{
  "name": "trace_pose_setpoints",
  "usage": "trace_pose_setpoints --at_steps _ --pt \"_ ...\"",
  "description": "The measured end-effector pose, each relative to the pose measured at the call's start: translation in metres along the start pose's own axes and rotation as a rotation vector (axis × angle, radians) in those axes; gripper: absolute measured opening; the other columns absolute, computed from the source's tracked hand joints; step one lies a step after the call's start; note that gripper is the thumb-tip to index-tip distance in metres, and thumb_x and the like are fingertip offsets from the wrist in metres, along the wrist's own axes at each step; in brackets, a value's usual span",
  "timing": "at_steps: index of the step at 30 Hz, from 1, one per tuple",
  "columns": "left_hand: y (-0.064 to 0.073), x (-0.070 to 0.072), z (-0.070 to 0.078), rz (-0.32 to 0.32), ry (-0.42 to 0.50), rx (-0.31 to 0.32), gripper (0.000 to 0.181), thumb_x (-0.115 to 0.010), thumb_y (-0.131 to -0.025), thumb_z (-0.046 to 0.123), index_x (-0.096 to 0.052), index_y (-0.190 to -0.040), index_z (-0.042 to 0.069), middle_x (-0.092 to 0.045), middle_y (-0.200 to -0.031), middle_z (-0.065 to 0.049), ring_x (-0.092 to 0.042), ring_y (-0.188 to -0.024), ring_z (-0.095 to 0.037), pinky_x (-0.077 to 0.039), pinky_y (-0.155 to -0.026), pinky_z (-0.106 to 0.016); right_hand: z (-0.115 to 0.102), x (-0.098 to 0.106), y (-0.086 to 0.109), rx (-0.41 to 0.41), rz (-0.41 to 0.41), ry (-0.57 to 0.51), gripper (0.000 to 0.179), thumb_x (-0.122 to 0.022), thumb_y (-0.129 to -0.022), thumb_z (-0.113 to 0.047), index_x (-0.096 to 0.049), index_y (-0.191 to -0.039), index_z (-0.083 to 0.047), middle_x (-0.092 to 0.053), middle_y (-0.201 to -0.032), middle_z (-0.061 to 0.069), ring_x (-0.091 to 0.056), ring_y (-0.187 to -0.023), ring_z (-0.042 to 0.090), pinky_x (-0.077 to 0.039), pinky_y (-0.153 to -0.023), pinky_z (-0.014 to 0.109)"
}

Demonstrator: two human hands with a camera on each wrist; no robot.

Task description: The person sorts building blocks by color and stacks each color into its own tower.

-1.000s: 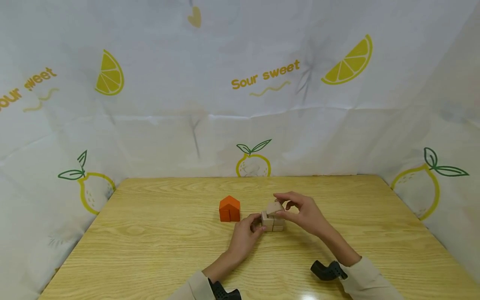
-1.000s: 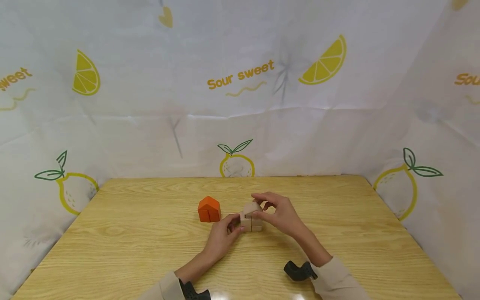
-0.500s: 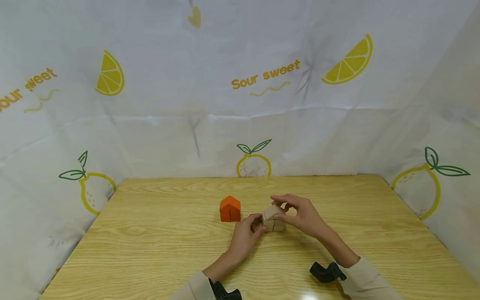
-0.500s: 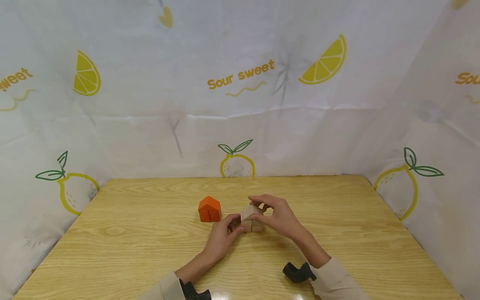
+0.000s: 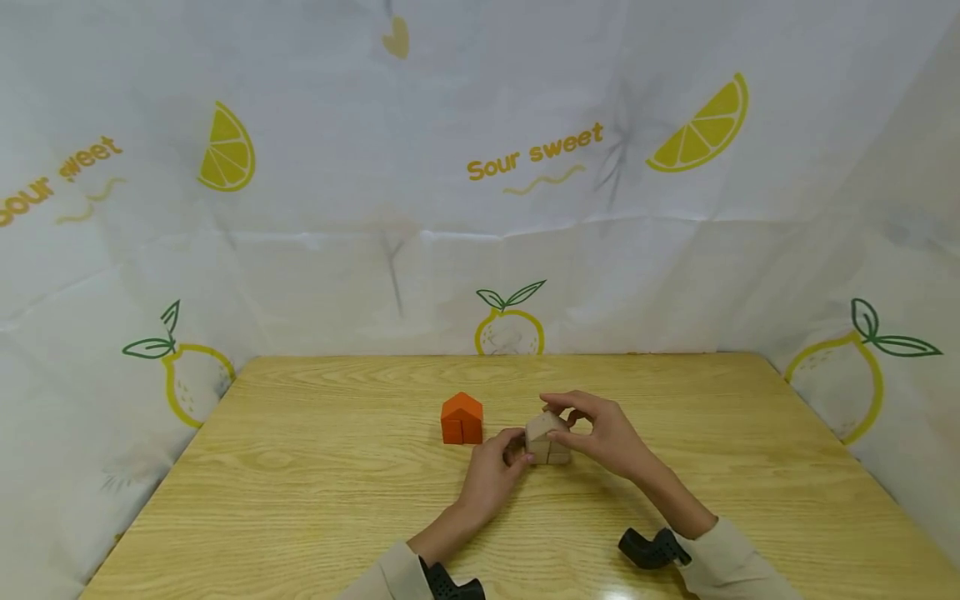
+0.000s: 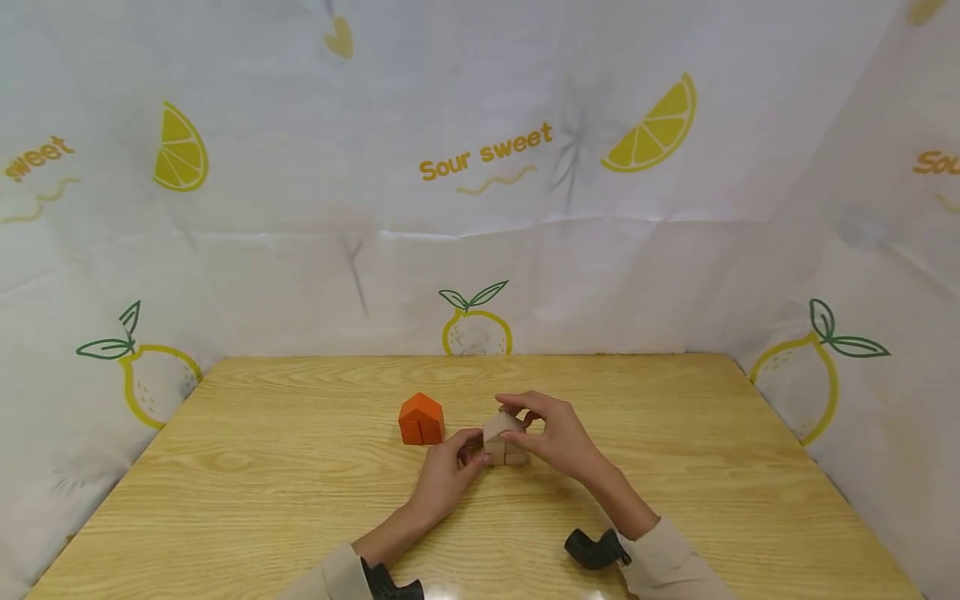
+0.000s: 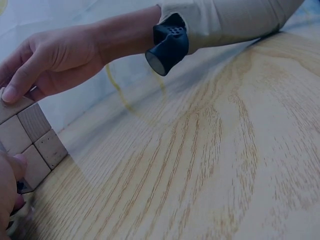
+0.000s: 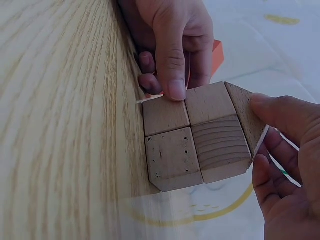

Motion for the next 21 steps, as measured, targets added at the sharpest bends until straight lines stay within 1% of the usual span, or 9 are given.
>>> trace_pose_setpoints --at_steps 7,17,21 --pt "-0.0002 0.0024 0.0010 0.008 -0.005 -0.008 0.032 -0.071 -0.088 0.015 -0.065 -0.117 0.004 -0.056 -0.071 0.005 -0.044 -0.057 -0.002 -0.038 -0.051 -0.019 0.0003 -0.0010 -0.0021 -0.002 -0.001 -0.006 0.045 -0.074 -0.079 0.005 -0.061 -0.122 0.004 -0.064 -0.111 0.013 -0.060 -0.086 0.027 -0.051 -0.072 0.036" --pt "0.0019 0.0040 0.0010 0.015 0.003 -0.002 0.033 -0.071 -0.088 0.015 -0.064 -0.118 0.003 -0.065 -0.087 -0.002 -0.047 -0.060 -0.002 -0.041 -0.053 -0.020 -0.0004 -0.0034 -0.0032 0.002 -0.006 -0.011 0.044 -0.074 -0.079 0.006 -0.062 -0.121 0.004 -0.064 -0.112 0.014 -0.060 -0.084 0.023 -0.050 -0.070 0.041" --pt "0.0025 0.0061 0.0020 0.019 -0.014 -0.014 0.037 -0.072 -0.087 0.014 -0.063 -0.120 0.002 -0.063 -0.081 -0.002 -0.047 -0.060 -0.003 -0.041 -0.053 -0.020 -0.0030 -0.0034 -0.0040 0.007 -0.007 0.009 0.046 -0.075 -0.078 0.005 -0.061 -0.122 0.003 -0.063 -0.114 0.014 -0.059 -0.089 0.024 -0.050 -0.071 0.042"
Point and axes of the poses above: each hand's wrist, its own y-axis away from the middle knuckle, its own x-axis out of the back of the hand, z = x × y, the point moved 9 cm from there along -y, towards the middle knuckle
